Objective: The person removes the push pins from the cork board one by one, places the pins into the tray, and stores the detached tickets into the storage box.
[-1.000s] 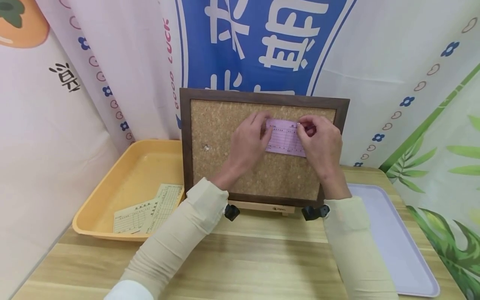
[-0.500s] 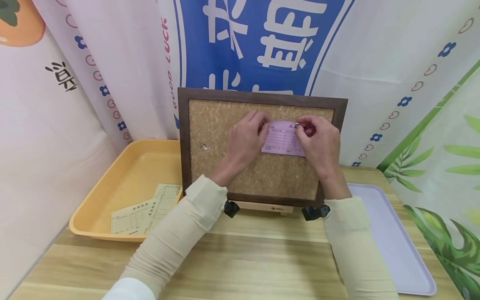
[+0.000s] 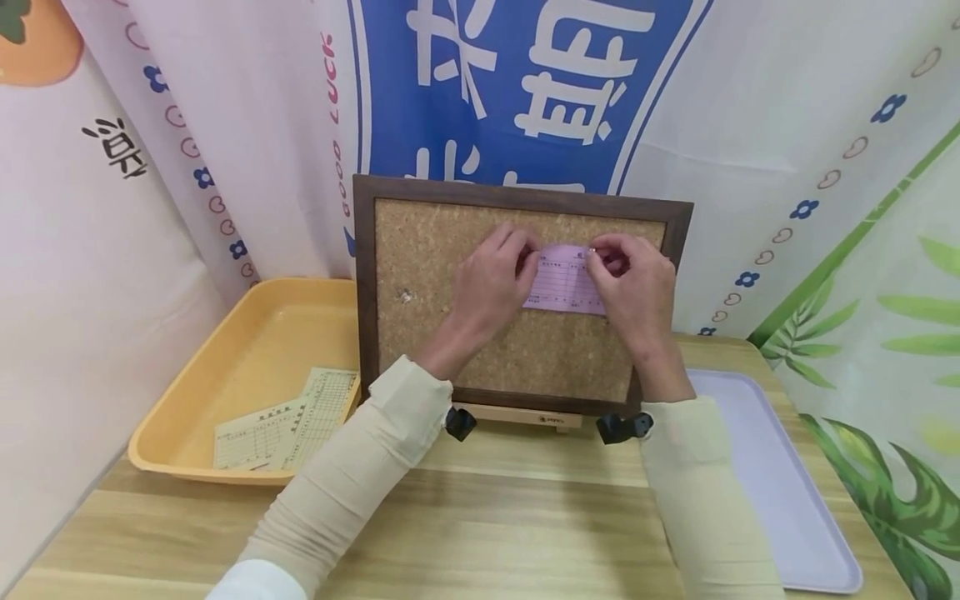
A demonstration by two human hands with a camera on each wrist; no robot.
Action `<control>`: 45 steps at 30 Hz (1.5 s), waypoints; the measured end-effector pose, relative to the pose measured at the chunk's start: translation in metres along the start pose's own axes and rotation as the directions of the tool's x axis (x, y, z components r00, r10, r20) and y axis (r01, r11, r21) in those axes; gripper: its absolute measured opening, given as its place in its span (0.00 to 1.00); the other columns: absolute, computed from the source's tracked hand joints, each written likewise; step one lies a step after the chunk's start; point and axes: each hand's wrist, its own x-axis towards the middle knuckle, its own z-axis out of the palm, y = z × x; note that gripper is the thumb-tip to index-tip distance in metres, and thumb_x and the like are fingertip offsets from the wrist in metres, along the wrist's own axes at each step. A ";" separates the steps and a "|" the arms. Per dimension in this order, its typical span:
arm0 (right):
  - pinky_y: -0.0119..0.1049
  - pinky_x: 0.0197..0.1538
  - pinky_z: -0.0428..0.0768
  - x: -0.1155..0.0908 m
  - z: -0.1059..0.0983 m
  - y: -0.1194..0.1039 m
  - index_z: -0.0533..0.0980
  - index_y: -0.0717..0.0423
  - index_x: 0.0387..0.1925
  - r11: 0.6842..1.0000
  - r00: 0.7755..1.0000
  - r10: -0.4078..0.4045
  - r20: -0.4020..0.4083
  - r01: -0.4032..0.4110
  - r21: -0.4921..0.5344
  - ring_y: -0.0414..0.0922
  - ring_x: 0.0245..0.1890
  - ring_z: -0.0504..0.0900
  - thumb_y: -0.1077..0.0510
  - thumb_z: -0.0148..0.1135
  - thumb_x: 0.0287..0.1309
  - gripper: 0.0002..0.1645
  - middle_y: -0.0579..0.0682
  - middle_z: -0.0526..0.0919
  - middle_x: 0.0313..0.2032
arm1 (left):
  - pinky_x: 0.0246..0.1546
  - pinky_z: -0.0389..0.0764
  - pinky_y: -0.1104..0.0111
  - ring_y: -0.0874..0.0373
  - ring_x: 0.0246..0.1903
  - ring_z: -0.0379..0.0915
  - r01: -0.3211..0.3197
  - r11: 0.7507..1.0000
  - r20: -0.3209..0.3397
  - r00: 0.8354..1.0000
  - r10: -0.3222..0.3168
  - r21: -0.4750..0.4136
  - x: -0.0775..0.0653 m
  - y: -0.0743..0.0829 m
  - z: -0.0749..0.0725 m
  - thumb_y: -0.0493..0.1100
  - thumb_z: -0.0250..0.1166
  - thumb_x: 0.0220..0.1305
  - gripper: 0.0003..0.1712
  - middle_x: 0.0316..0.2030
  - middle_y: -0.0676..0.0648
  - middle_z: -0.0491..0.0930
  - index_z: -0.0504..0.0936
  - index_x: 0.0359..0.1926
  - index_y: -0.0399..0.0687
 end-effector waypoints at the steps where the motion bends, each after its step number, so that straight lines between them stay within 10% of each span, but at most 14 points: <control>1: 0.25 0.42 0.73 0.000 0.000 0.000 0.84 0.61 0.50 1.000 1.000 0.000 -0.002 0.000 0.002 0.43 0.37 0.77 0.53 0.64 0.71 0.16 0.55 0.85 0.42 | 0.23 0.73 0.71 0.61 0.31 0.74 -0.007 1.000 -0.003 1.000 0.007 -0.001 0.000 0.000 0.000 0.45 0.60 0.76 0.08 0.37 0.51 0.79 0.84 0.45 0.48; 24: 0.23 0.39 0.71 0.001 0.006 0.002 0.84 0.64 0.47 0.998 0.997 -0.060 -0.043 0.060 -0.009 0.45 0.36 0.79 0.57 0.65 0.69 0.13 0.57 0.85 0.40 | 0.28 0.74 0.72 0.63 0.29 0.76 0.029 0.980 0.060 0.998 -0.018 -0.194 -0.002 -0.002 -0.007 0.43 0.58 0.78 0.07 0.34 0.52 0.84 0.82 0.45 0.48; 45: 0.49 0.43 0.80 0.000 0.006 0.004 0.84 0.62 0.45 0.960 0.980 -0.201 -0.009 0.195 -0.201 0.53 0.40 0.82 0.57 0.64 0.69 0.12 0.58 0.83 0.41 | 0.27 0.74 0.73 0.63 0.29 0.77 0.053 0.973 0.084 0.996 -0.035 -0.224 -0.005 -0.004 -0.007 0.42 0.59 0.78 0.07 0.35 0.50 0.85 0.82 0.45 0.46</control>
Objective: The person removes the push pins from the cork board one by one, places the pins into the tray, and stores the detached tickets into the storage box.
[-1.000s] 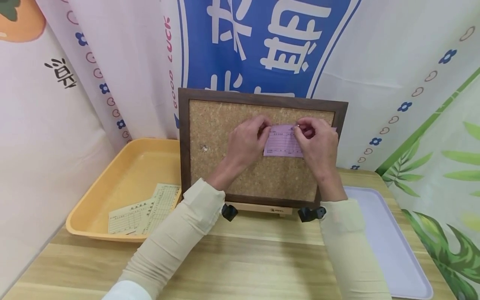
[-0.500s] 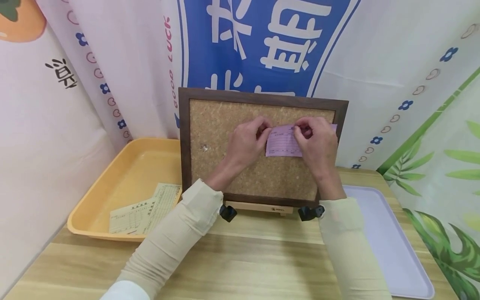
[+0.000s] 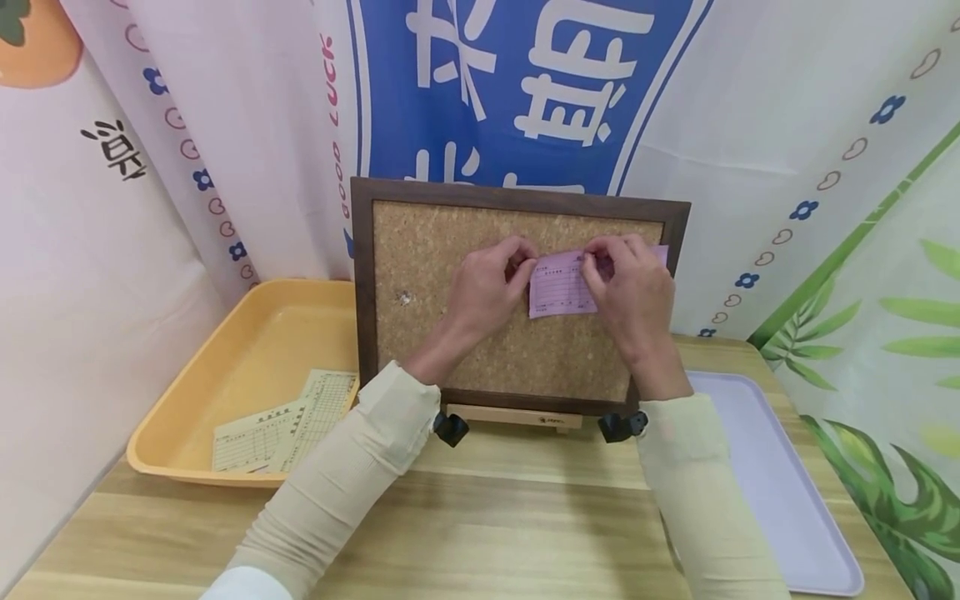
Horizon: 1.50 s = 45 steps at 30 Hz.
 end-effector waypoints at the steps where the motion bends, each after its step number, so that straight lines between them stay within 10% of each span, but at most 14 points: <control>1: 0.49 0.42 0.80 0.000 -0.001 0.000 0.84 0.63 0.44 1.000 1.000 -0.010 -0.003 0.010 -0.010 0.54 0.40 0.82 0.57 0.64 0.69 0.12 0.59 0.83 0.40 | 0.27 0.74 0.73 0.63 0.29 0.77 0.003 1.000 0.002 1.000 -0.003 -0.004 0.000 0.000 0.000 0.42 0.59 0.78 0.07 0.35 0.50 0.85 0.82 0.45 0.46; 45: 0.53 0.27 0.76 -0.001 0.009 -0.013 0.79 0.62 0.37 0.988 0.995 0.000 -0.099 -0.015 -0.152 0.57 0.28 0.77 0.56 0.61 0.67 0.11 0.59 0.80 0.33 | 0.24 0.70 0.72 0.63 0.25 0.74 -0.034 0.999 -0.016 0.999 0.034 0.032 -0.004 -0.003 0.002 0.39 0.61 0.75 0.04 0.31 0.52 0.83 0.82 0.42 0.47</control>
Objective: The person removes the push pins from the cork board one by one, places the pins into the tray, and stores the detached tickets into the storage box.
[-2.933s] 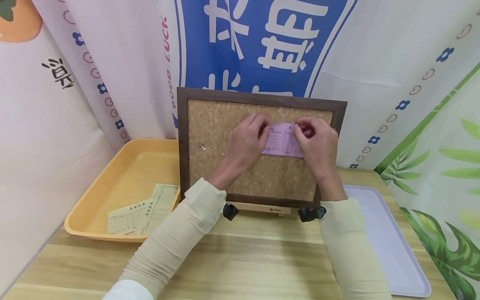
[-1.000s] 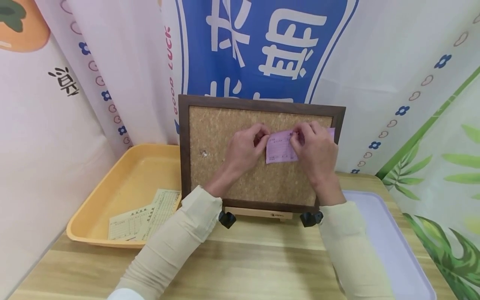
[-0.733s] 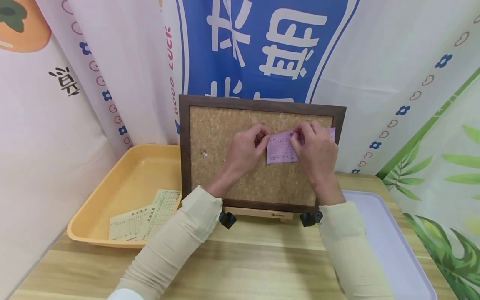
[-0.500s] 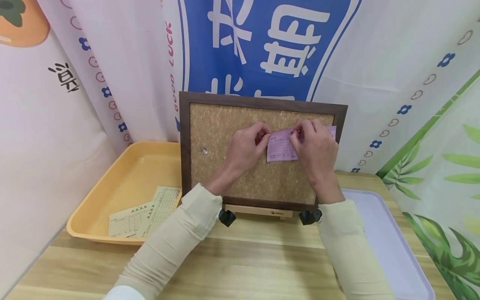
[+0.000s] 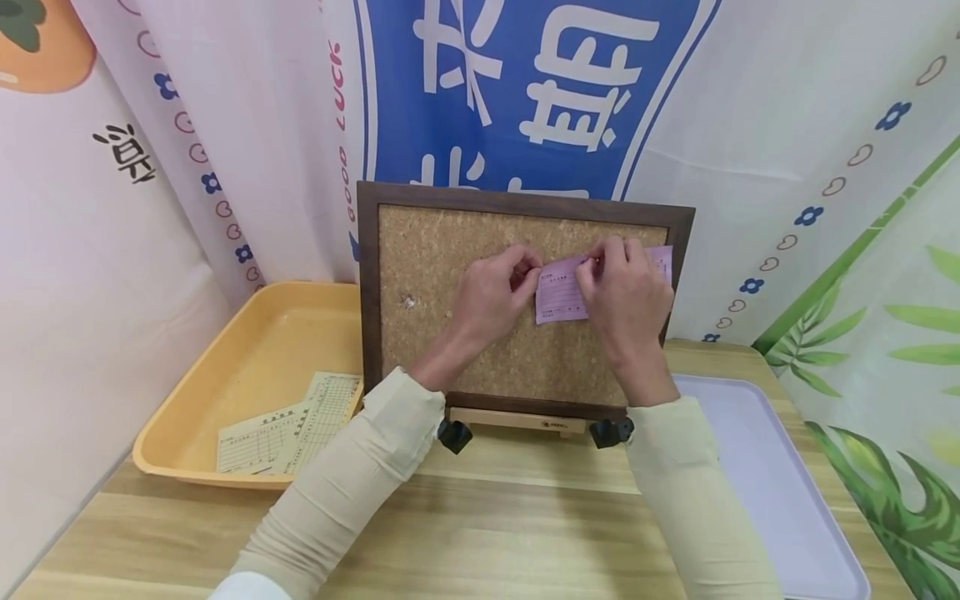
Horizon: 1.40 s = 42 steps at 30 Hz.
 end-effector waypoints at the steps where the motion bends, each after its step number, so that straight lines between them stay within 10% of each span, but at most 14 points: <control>1: 0.53 0.26 0.76 0.000 0.000 -0.001 0.79 0.62 0.37 1.000 1.000 0.004 -0.003 -0.004 -0.004 0.57 0.27 0.77 0.56 0.61 0.67 0.11 0.59 0.79 0.32 | 0.24 0.70 0.72 0.63 0.25 0.74 -0.001 1.000 0.000 1.000 0.001 0.001 0.000 0.000 0.000 0.39 0.61 0.75 0.04 0.31 0.52 0.83 0.82 0.42 0.47; 42: 0.53 0.27 0.78 0.004 -0.001 -0.001 0.81 0.65 0.35 1.000 1.000 -0.025 -0.006 0.025 0.004 0.57 0.26 0.77 0.57 0.63 0.64 0.12 0.61 0.81 0.32 | 0.21 0.68 0.74 0.65 0.23 0.72 0.005 1.000 0.009 1.000 -0.005 0.026 0.000 0.006 -0.004 0.41 0.62 0.74 0.04 0.31 0.52 0.83 0.83 0.43 0.47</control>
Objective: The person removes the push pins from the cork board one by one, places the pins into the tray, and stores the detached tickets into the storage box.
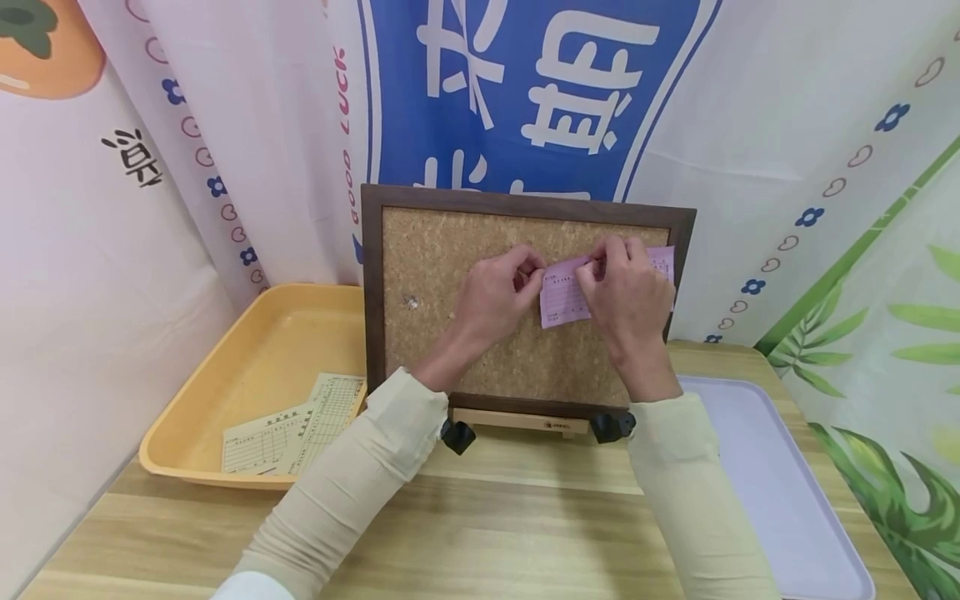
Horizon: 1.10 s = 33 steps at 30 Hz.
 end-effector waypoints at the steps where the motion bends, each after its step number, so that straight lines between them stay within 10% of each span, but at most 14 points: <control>1: 0.53 0.27 0.78 0.000 0.000 0.000 0.81 0.65 0.35 1.000 1.000 -0.002 0.000 0.002 -0.001 0.58 0.26 0.77 0.57 0.63 0.64 0.13 0.61 0.81 0.32 | 0.21 0.68 0.74 0.65 0.23 0.72 0.000 1.000 -0.002 1.000 0.000 0.000 0.000 0.000 0.000 0.40 0.62 0.74 0.04 0.31 0.53 0.83 0.83 0.43 0.47; 33: 0.53 0.20 0.74 -0.006 0.002 0.003 0.82 0.64 0.36 0.998 0.996 -0.057 -0.062 0.055 -0.039 0.58 0.19 0.74 0.59 0.65 0.61 0.10 0.62 0.83 0.34 | 0.27 0.73 0.76 0.66 0.27 0.75 -0.008 0.999 -0.032 0.999 0.006 -0.048 -0.004 -0.002 0.003 0.39 0.64 0.73 0.03 0.33 0.52 0.85 0.84 0.41 0.46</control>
